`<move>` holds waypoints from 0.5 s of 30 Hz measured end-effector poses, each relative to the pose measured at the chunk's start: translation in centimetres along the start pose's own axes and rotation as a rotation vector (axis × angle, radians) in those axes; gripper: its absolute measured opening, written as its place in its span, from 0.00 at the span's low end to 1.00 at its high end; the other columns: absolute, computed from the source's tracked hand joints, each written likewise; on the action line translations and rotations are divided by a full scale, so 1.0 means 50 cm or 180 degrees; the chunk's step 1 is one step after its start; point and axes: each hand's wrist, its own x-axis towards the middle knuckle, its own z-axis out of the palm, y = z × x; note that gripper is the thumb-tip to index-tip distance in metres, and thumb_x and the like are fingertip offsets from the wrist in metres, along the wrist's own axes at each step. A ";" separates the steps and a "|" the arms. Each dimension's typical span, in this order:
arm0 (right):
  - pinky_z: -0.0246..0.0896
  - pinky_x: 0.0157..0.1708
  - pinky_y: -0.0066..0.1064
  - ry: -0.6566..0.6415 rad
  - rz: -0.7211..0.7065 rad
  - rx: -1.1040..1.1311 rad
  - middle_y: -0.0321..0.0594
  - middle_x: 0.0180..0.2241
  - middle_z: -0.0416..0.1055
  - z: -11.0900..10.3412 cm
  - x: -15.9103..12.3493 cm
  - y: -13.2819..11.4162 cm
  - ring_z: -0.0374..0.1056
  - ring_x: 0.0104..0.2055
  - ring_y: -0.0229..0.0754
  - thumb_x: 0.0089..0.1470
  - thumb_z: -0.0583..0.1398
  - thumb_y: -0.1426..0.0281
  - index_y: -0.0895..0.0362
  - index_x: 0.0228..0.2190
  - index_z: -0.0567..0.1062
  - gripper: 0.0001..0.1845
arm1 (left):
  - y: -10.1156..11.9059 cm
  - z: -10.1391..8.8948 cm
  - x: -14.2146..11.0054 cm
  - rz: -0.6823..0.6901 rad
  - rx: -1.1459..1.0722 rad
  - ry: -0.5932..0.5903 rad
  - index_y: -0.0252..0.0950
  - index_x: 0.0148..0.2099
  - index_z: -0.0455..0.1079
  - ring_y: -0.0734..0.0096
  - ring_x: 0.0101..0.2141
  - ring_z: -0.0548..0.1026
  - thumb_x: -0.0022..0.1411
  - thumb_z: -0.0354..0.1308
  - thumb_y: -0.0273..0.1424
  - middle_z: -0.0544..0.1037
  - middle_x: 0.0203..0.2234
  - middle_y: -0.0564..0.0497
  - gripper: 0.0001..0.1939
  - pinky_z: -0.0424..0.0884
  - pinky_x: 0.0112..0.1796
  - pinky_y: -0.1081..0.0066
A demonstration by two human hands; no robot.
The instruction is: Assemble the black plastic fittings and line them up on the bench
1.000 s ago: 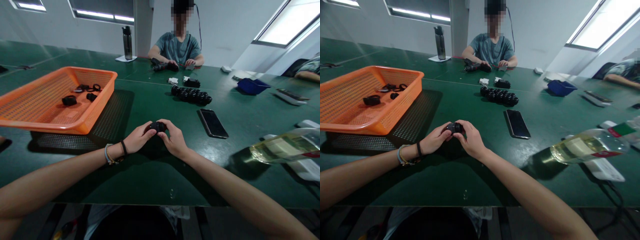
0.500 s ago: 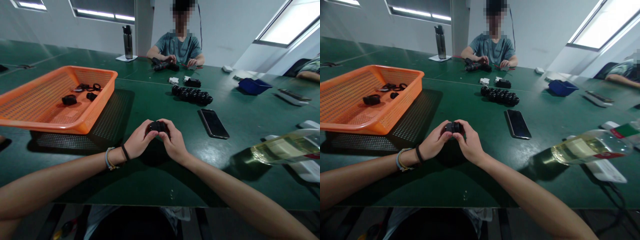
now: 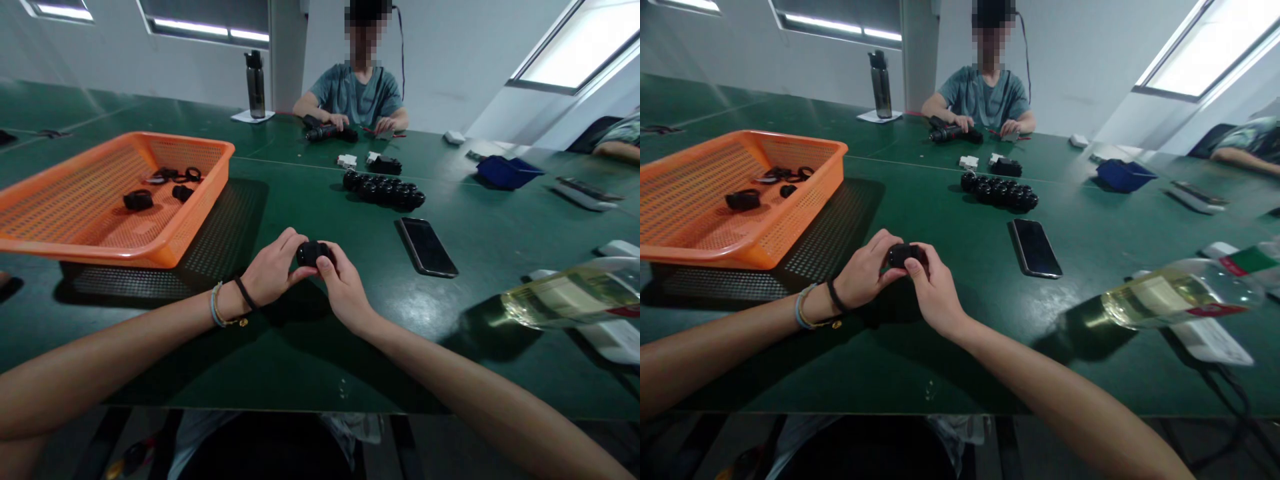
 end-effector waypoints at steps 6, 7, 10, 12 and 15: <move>0.59 0.28 0.27 -0.0270 0.0238 -0.0136 0.36 0.27 0.66 -0.013 0.026 0.022 0.62 0.27 0.34 0.53 0.49 0.61 0.56 0.36 0.66 0.14 | -0.022 0.008 0.007 -0.0281 0.0082 -0.0367 0.34 0.38 0.59 0.70 0.29 0.66 0.58 0.41 0.45 0.64 0.30 0.50 0.19 0.63 0.29 0.71; 0.59 0.30 0.28 -0.0316 0.0147 -0.0390 0.37 0.29 0.66 -0.019 0.033 0.026 0.62 0.30 0.35 0.53 0.49 0.62 0.56 0.36 0.67 0.13 | -0.025 0.010 0.008 -0.0370 0.0080 -0.0388 0.34 0.38 0.59 0.70 0.28 0.66 0.58 0.42 0.43 0.64 0.30 0.50 0.17 0.63 0.28 0.71; 0.58 0.37 0.33 -0.0316 -0.0116 -0.0979 0.39 0.33 0.66 -0.034 0.048 0.034 0.62 0.36 0.38 0.52 0.51 0.64 0.57 0.33 0.69 0.11 | -0.028 0.013 0.011 -0.0577 0.0015 -0.0305 0.34 0.37 0.60 0.70 0.28 0.66 0.57 0.46 0.41 0.65 0.29 0.51 0.15 0.62 0.27 0.72; 0.58 0.37 0.34 -0.0339 -0.0108 -0.1129 0.40 0.35 0.66 -0.037 0.050 0.037 0.62 0.38 0.39 0.51 0.52 0.67 0.58 0.37 0.68 0.12 | -0.027 0.014 0.012 -0.0665 -0.0027 -0.0206 0.33 0.37 0.60 0.70 0.28 0.66 0.56 0.47 0.41 0.66 0.28 0.51 0.15 0.62 0.27 0.72; 0.60 0.36 0.35 -0.0302 -0.0168 -0.1307 0.43 0.38 0.65 -0.033 0.045 0.036 0.61 0.40 0.40 0.48 0.54 0.72 0.59 0.42 0.64 0.17 | -0.026 0.015 0.012 -0.0765 0.0031 -0.0223 0.33 0.37 0.61 0.70 0.28 0.66 0.54 0.50 0.41 0.67 0.28 0.50 0.15 0.61 0.27 0.72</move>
